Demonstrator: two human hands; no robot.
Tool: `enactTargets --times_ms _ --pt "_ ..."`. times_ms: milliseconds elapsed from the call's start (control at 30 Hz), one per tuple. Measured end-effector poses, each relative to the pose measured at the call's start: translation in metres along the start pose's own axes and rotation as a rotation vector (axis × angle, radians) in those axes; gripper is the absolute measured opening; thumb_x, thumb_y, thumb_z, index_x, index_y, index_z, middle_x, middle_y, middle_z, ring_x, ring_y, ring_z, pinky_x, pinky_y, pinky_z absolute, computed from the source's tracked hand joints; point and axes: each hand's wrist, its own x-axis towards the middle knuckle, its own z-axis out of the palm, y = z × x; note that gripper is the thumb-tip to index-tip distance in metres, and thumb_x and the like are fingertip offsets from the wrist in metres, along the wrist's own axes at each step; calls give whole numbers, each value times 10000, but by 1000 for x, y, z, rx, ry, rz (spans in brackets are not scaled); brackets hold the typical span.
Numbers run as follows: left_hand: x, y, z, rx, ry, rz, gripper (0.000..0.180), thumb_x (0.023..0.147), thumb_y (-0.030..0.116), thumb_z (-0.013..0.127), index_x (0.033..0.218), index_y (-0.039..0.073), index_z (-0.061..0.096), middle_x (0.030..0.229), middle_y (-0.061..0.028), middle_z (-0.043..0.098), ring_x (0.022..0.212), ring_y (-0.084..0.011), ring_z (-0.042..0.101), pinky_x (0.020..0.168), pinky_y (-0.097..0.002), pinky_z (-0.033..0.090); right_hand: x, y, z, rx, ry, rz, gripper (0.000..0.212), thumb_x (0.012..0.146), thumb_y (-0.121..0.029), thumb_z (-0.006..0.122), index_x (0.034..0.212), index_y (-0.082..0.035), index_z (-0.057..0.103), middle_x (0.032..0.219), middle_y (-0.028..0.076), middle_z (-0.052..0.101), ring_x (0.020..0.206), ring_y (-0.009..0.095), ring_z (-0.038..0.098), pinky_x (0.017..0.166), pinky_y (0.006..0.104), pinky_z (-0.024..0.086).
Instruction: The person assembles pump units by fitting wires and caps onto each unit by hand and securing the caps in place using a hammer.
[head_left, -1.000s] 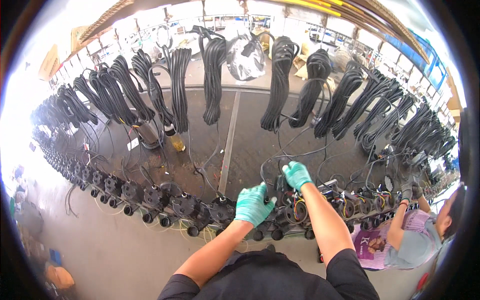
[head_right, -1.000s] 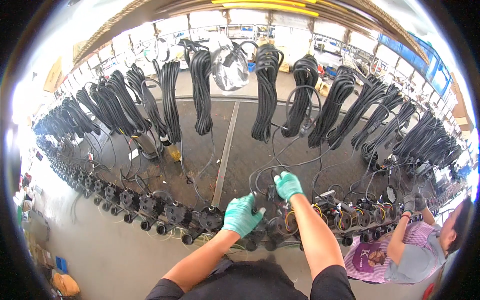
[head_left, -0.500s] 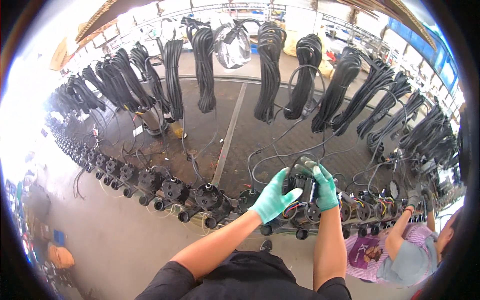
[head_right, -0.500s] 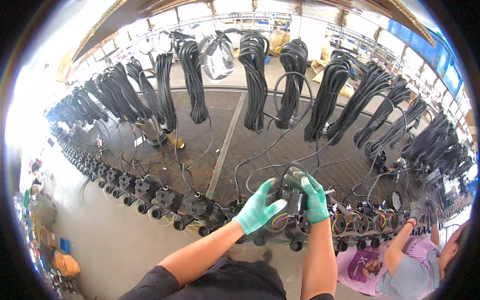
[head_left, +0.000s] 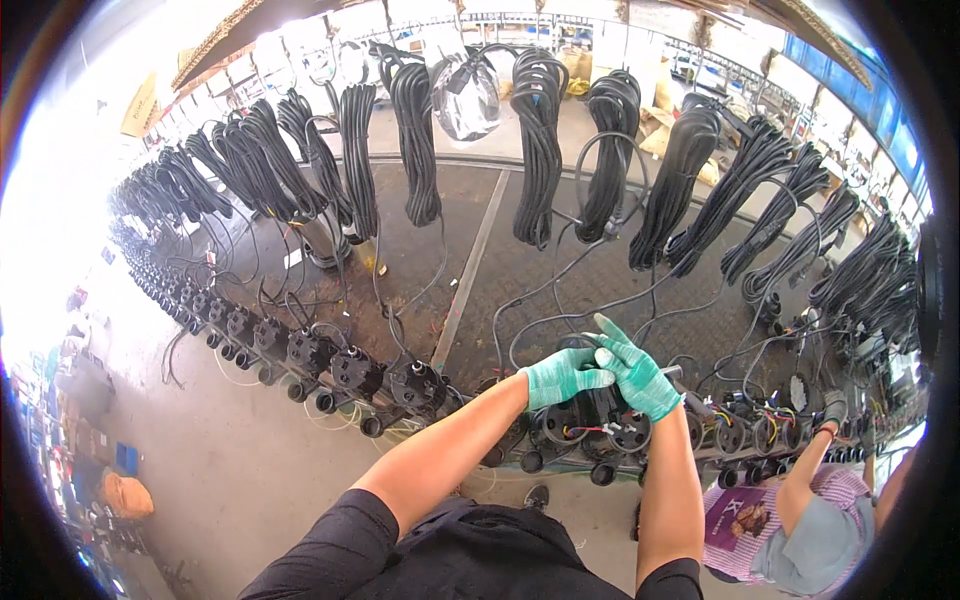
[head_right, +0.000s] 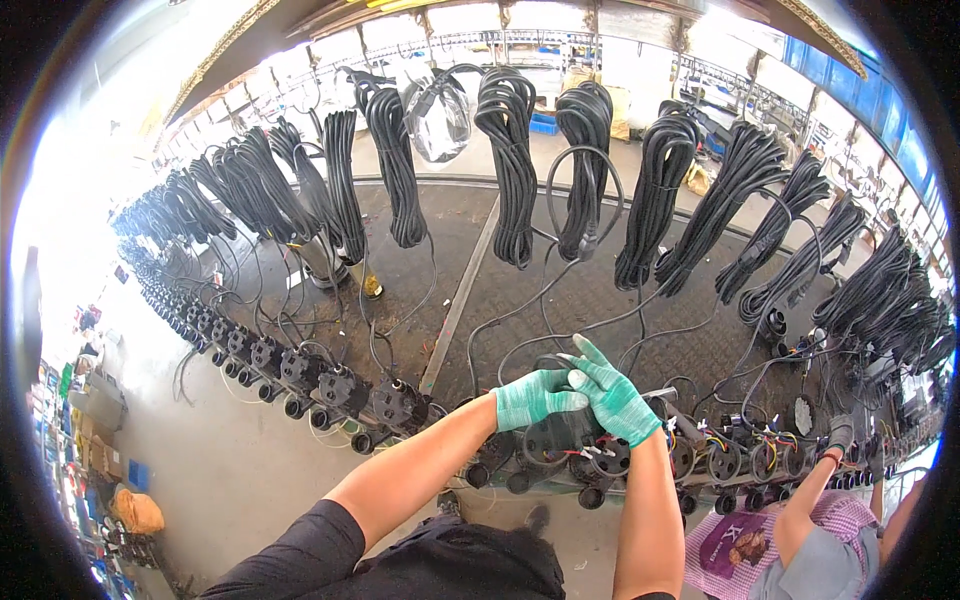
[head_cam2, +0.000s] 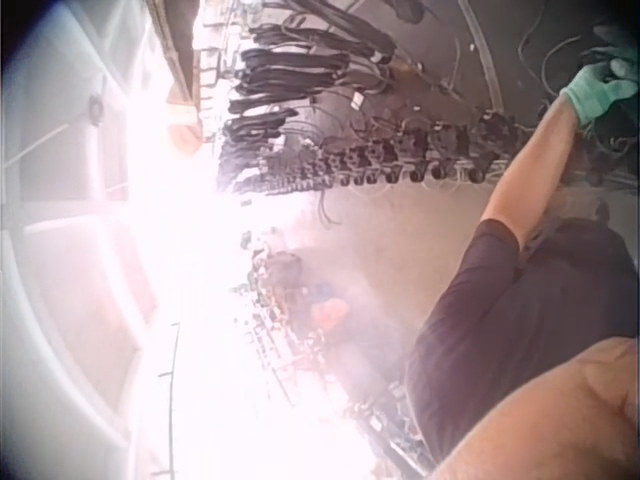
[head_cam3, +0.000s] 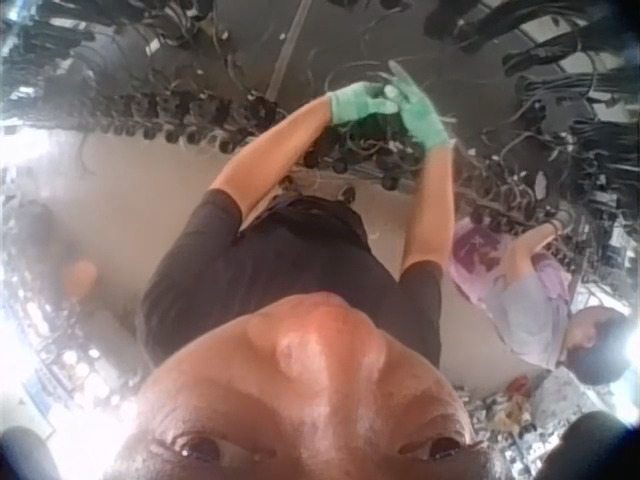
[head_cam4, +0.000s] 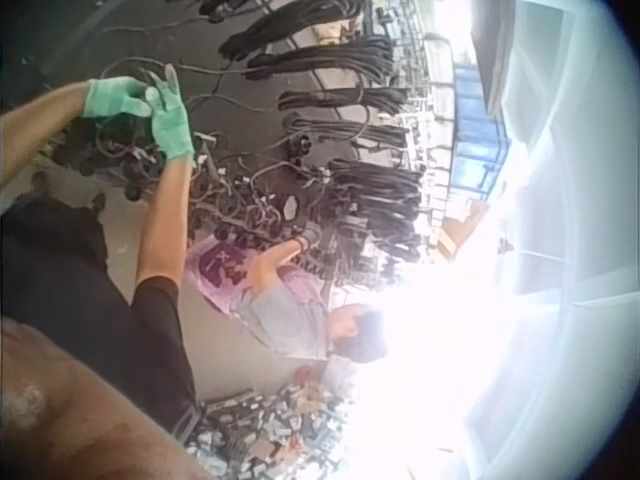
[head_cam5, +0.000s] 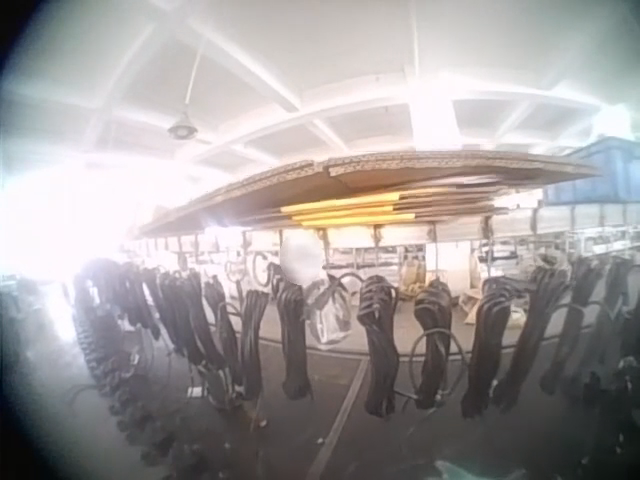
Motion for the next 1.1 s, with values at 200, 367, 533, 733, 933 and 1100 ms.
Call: enactTargets --times_ms 200,367,533,733,933,1100 --pt "-10 0 -13 61 274 27 387 1026 374 657 1198 28 675 1041 -41 706 998 -132 604 952 -378 508 -19 25 5 63 412 -111 425 1108 -306 499 1413 -23 589 1292 80 695 1126 144 653 960 298 511" --pt "6 -28 -33 -282 388 -68 282 1022 336 660 1140 80 679 1030 -39 724 937 -182 691 848 -376 578 -56 54 24 283 290 -31 479 980 -113 521 1446 -7 557 1264 76 686 1130 149 642 991 289 495" --pt "8 -26 -31 -328 465 -156 292 1037 336 643 1139 65 682 1020 -37 708 915 -184 676 837 -361 561 -60 70 42 479 370 -125 563 992 -167 528 1529 -18 445 1337 91 637 1203 182 614 1055 339 471" --pt "4 -21 -30 11 506 -175 332 1042 344 639 1188 52 693 1050 -42 713 961 -151 633 911 -320 493 -63 40 50 -500 448 -392 693 899 25 697 1523 -22 400 1393 113 565 1155 176 614 1042 346 476" --pt "-9 -5 -28 192 409 -160 369 1033 381 646 1140 35 715 1038 -50 713 985 -152 603 957 -320 463 -72 53 61 -130 287 13 561 919 -18 712 1424 0 468 1173 88 640 1035 141 633 899 301 531" --pt "-11 -1 -29 247 411 -232 414 1027 417 642 1145 26 713 1012 -54 706 953 -163 598 935 -334 469 -73 75 75 18 416 -1 400 973 -41 629 1354 28 527 1231 172 638 1179 263 610 1058 380 478"
